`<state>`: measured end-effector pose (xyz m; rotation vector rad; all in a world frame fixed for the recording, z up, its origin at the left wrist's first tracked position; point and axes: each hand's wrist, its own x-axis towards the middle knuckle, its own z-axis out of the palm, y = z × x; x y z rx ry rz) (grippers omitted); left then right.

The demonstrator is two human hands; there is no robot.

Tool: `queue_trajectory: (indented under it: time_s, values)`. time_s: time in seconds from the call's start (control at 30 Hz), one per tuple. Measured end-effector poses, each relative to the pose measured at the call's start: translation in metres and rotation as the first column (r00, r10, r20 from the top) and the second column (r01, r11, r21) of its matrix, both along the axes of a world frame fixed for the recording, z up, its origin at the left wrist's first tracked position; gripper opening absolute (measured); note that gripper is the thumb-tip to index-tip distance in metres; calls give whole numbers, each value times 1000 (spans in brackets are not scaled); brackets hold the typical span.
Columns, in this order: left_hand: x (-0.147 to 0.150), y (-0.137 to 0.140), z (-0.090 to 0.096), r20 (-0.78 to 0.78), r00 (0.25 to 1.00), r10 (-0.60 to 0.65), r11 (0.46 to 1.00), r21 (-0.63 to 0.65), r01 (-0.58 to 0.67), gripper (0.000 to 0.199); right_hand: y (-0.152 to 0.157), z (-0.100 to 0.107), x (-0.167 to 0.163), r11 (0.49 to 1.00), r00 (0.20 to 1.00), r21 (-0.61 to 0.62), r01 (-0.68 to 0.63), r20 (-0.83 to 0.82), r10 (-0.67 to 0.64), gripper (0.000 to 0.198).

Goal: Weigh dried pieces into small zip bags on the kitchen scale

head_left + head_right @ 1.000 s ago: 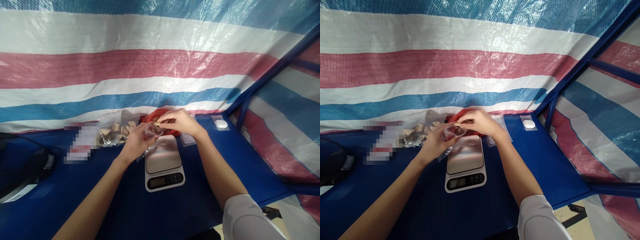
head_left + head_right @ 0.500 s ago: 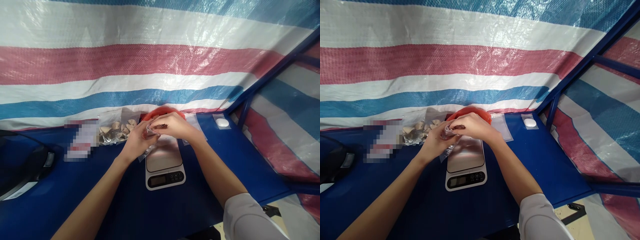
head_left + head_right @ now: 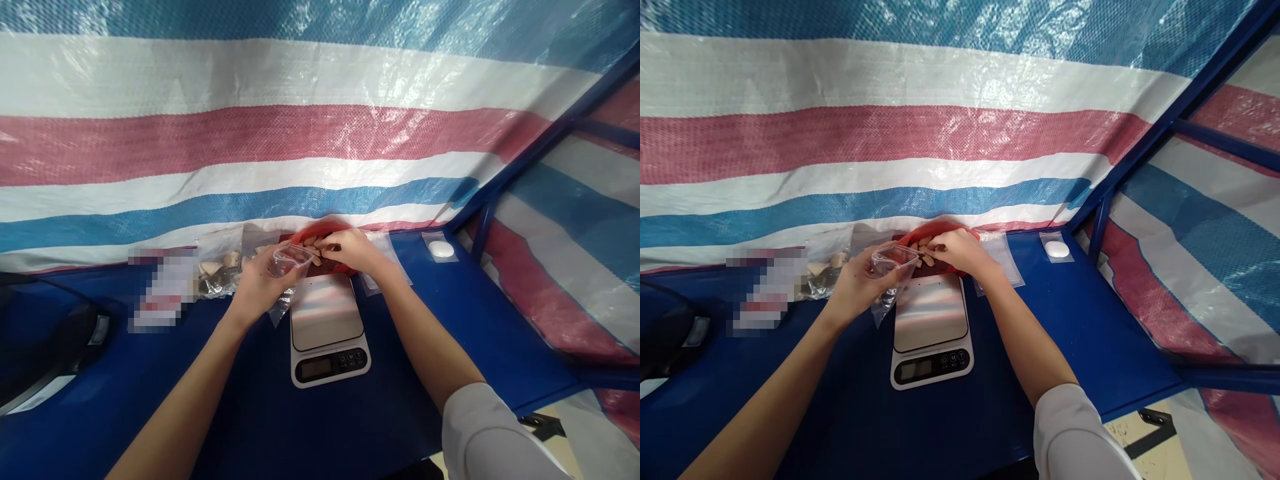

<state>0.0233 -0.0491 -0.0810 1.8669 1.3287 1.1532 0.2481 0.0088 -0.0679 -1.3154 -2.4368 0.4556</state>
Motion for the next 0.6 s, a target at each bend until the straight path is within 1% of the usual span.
queue_trajectory:
  time_s: [0.1, 0.23, 0.37, 0.5, 0.6]
  values:
    - [-1, 0, -2, 2, 1000, -2, 1000, -10, 2, 47, 4, -10, -6, 998, 997, 42, 42, 66, -44, 25]
    - [-1, 1, -3, -33, 999, -3, 1000, 22, 4, 43, 7, -15, -4, 991, 977, 79, 112, 176, -124, 29]
    - [0, 1, -1, -50, 999, 5, 1000, 19, -4, 47, 8, -17, -1, 991, 972, 78, 108, 200, -122, 29]
    - [1, 0, 0, -49, 999, 13, 1000, 21, -12, 40, 10, -24, -2, 992, 963, 78, 101, 243, -117, 26]
    - [0, 1, -1, -45, 999, 22, 1000, 15, -21, 43, 11, -30, -4, 994, 958, 86, 70, 274, -91, 29]
